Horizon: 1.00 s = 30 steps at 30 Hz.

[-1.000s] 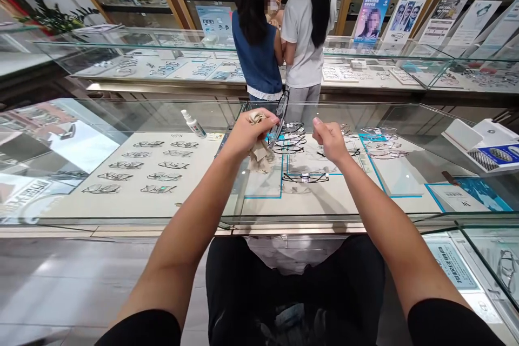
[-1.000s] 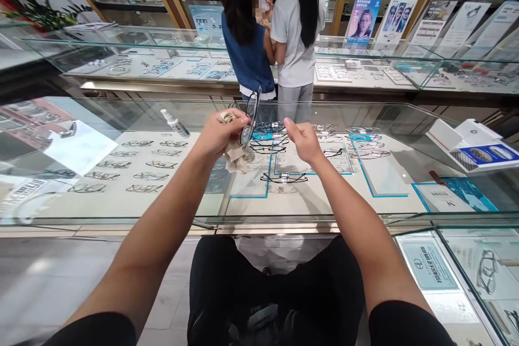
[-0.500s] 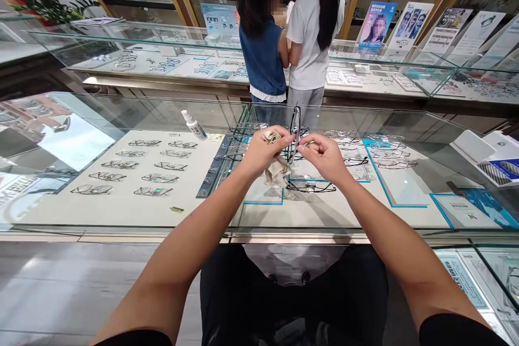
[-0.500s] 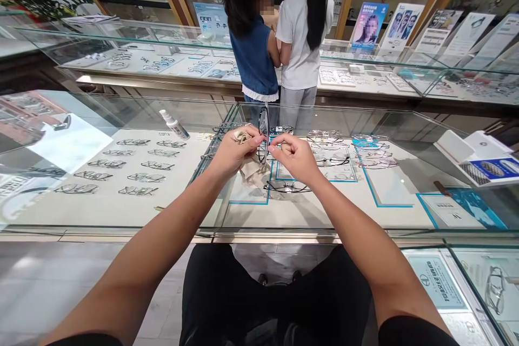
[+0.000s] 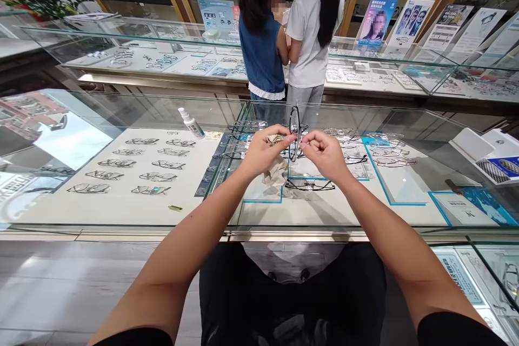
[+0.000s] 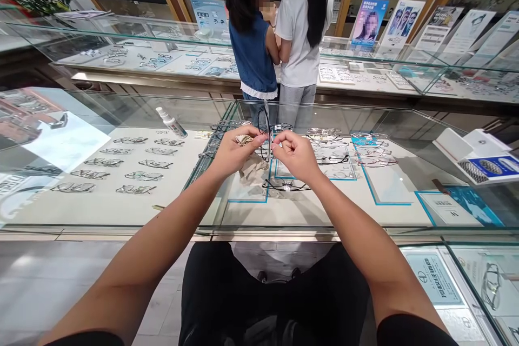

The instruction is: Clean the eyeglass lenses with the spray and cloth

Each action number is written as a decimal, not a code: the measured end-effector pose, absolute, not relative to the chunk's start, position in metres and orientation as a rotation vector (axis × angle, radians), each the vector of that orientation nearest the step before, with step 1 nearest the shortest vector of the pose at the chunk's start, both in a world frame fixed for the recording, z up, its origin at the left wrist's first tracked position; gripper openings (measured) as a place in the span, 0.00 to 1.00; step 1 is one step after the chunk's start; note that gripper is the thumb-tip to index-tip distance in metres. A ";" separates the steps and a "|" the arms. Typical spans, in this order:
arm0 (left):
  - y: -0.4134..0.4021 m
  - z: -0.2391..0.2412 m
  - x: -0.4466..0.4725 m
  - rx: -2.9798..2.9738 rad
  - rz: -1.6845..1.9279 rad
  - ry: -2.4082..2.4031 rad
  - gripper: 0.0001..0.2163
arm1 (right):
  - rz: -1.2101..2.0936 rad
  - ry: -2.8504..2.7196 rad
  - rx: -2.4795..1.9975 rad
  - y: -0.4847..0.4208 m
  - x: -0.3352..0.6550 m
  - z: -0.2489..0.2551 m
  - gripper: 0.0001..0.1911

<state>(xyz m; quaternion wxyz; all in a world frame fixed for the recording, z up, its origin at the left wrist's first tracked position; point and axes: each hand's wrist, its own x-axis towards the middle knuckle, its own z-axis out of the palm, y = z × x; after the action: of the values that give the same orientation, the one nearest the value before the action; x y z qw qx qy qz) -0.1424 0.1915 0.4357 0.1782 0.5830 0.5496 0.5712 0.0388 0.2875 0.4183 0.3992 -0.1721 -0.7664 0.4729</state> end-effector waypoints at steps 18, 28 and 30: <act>0.192 0.436 -0.151 1.737 1.501 1.680 0.16 | 0.367 -1.708 -0.725 0.311 0.067 0.437 0.12; 0.194 0.431 -0.145 1.681 1.618 1.655 0.17 | 0.966 -1.815 -0.520 0.287 0.044 0.422 0.17; 0.193 0.430 -0.142 1.689 1.590 1.635 0.18 | 1.135 -1.777 -0.511 0.285 0.040 0.421 0.20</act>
<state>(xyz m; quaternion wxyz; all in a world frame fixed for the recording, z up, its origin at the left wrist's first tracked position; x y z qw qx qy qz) -0.1420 0.1934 0.4297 0.1515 0.5882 0.5695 0.5538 0.0398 0.2852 0.4212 0.4670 -0.2084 -0.7243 0.4625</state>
